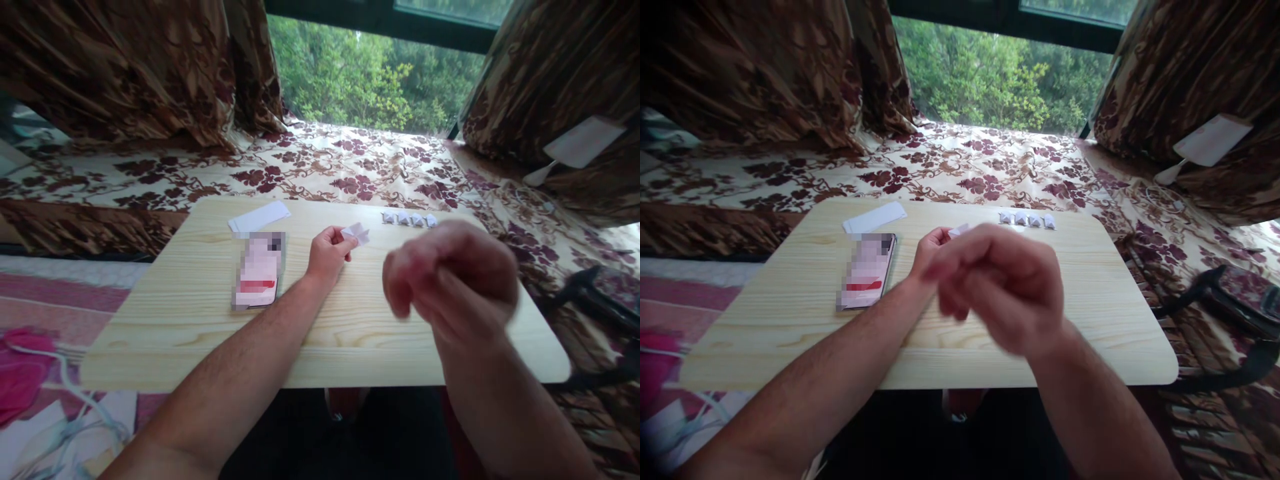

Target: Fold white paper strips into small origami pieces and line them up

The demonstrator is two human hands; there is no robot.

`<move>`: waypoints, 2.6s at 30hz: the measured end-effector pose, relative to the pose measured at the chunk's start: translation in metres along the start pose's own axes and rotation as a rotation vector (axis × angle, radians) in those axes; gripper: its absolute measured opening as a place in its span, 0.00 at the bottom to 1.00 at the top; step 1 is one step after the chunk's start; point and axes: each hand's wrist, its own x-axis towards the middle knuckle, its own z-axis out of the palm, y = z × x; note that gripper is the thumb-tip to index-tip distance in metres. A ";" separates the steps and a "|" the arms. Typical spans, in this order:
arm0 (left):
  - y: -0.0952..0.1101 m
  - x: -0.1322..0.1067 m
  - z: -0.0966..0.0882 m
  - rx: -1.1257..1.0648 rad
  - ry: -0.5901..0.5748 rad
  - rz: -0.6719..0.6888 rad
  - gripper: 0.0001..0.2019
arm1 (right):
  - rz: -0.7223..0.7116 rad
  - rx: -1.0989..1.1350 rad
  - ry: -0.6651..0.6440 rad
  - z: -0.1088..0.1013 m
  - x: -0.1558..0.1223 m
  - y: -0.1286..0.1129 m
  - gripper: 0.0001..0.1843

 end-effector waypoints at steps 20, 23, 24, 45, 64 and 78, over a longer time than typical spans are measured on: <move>0.006 -0.010 0.001 0.298 -0.296 0.107 0.12 | 0.165 0.240 0.035 0.010 0.074 0.135 0.10; 0.005 -0.010 0.002 0.327 -0.292 0.114 0.13 | 0.144 0.226 0.037 0.010 0.073 0.135 0.06; 0.005 -0.010 0.002 0.317 -0.276 0.102 0.13 | 0.138 0.215 0.053 0.010 0.073 0.135 0.05; -0.001 -0.005 -0.003 0.162 -0.197 0.045 0.13 | 0.149 0.299 0.112 0.013 0.073 0.140 0.13; -0.004 -0.001 -0.004 -0.037 -0.241 -0.029 0.11 | -0.093 0.260 0.082 0.019 0.069 0.145 0.09; -0.005 -0.001 -0.007 0.093 -0.226 0.000 0.14 | -0.140 -0.073 0.036 0.010 0.065 0.137 0.06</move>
